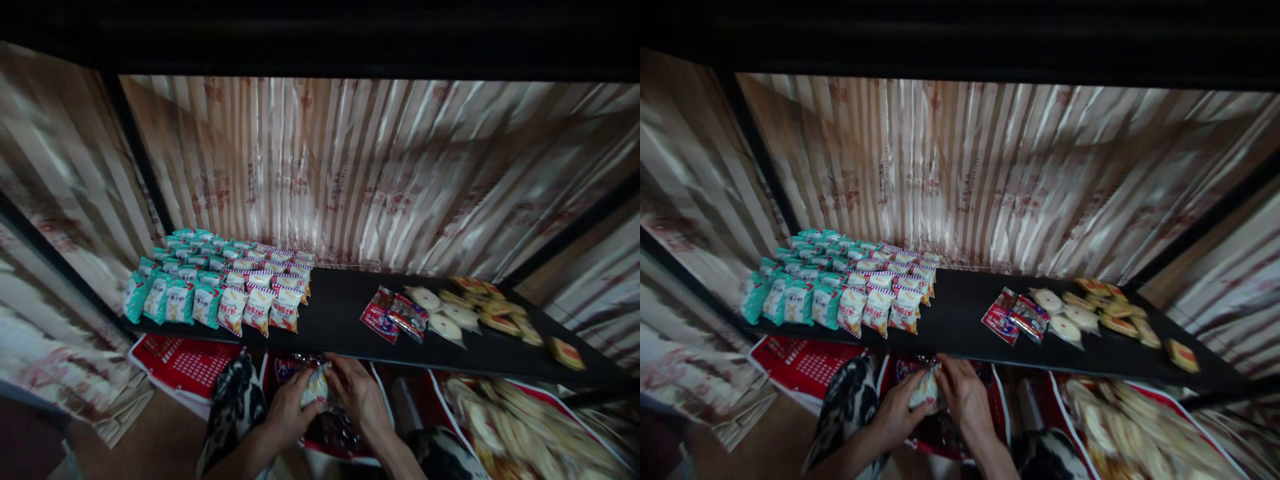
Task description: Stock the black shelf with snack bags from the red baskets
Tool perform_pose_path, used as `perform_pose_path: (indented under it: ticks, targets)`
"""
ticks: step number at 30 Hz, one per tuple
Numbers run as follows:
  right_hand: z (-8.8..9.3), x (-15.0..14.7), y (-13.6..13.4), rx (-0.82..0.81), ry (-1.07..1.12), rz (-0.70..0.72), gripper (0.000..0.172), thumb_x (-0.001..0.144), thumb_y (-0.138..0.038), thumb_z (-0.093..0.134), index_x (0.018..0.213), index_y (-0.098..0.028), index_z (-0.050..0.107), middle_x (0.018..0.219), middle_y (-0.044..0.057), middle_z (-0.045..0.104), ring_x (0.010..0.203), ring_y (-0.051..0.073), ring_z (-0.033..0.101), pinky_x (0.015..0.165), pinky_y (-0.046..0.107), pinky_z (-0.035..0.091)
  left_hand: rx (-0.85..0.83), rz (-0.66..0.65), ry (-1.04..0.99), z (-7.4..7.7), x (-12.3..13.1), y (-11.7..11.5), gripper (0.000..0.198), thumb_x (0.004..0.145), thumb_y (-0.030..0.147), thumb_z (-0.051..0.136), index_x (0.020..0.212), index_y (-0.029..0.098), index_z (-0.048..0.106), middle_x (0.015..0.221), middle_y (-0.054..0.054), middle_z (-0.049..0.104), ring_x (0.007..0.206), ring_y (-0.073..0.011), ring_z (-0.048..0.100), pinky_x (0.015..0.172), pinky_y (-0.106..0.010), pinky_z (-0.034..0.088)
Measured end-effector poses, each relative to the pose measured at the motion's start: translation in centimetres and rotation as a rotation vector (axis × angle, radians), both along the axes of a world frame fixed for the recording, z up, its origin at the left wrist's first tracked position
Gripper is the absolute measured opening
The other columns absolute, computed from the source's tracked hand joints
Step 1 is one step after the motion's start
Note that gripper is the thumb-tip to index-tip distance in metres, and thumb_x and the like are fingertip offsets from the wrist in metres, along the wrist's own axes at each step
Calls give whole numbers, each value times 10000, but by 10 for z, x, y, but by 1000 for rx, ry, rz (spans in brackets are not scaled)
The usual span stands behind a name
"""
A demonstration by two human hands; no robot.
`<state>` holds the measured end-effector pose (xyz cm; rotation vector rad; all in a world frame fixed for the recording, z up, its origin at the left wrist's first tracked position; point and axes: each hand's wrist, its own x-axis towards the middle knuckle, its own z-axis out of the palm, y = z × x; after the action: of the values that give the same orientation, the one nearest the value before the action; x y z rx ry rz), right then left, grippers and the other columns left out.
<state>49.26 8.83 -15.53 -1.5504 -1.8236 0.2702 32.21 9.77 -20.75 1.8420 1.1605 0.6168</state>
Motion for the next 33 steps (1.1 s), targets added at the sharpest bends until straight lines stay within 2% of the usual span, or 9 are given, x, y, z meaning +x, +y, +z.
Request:
perform_pose_path:
  ticks: [5,8,12,15,18,21,24,27,33]
  targets:
    - [8,-19,12,160,155,-243,443,827,-473,526,1167,-195,583,1180,128,615,1129,274,547,950,470,457,-109,183,-261,6,-27,14,581,774,334,547,1311,151,422,1306,-128,541,1186,-241,520,1022,-381,402]
    - [0,-31,17,73,313,-350,487,799,-508,538,1156,-178,578,1175,135,621,1105,284,568,944,488,457,-197,243,-459,14,-38,24,592,795,381,545,1321,159,388,1263,-108,579,1133,-222,563,955,-351,461]
    - [-14,-55,19,-184,525,-234,493,805,-510,523,1146,-157,577,1078,138,675,983,270,646,829,429,542,-284,268,-672,18,-46,31,642,772,444,594,1296,138,387,1233,-135,593,1099,-240,586,925,-364,480]
    - [-12,-70,13,-79,387,-265,534,818,-485,531,1223,-138,531,1141,159,639,1057,281,605,859,447,528,-314,261,-686,18,-54,31,652,771,461,590,1291,132,374,1214,-145,599,1072,-240,600,900,-362,491]
    - [3,-75,2,167,80,-269,451,845,-383,549,1254,-195,528,1233,131,584,1158,282,521,961,499,454,-236,213,-478,27,-67,33,578,781,401,572,1270,143,405,1192,-127,610,1048,-225,605,887,-352,491]
    - [19,-74,-8,268,-137,-94,413,864,-245,531,1276,-268,520,1293,76,558,1217,264,468,984,496,447,-16,96,-83,51,-83,34,474,775,308,577,1229,211,484,1155,-67,616,1039,-209,594,895,-334,473]
    - [28,-74,-15,234,-264,42,487,853,-168,516,1319,-301,474,1351,42,515,1256,248,435,975,464,471,284,-144,231,82,-92,33,401,801,277,561,1199,264,522,1132,-43,573,996,-191,593,857,-300,472]
    - [31,-77,-19,134,-308,86,537,829,-162,544,1341,-296,450,1273,44,583,1169,235,518,943,416,500,523,-287,438,104,-95,29,373,826,227,535,1196,272,514,1078,-44,572,929,-193,595,797,-298,477]
    - [26,-84,-21,-48,-232,43,428,793,-185,591,1212,-271,574,1121,47,667,980,237,627,819,359,541,687,-364,525,115,-97,29,453,816,160,539,1258,228,463,1027,-60,639,895,-232,602,797,-362,478]
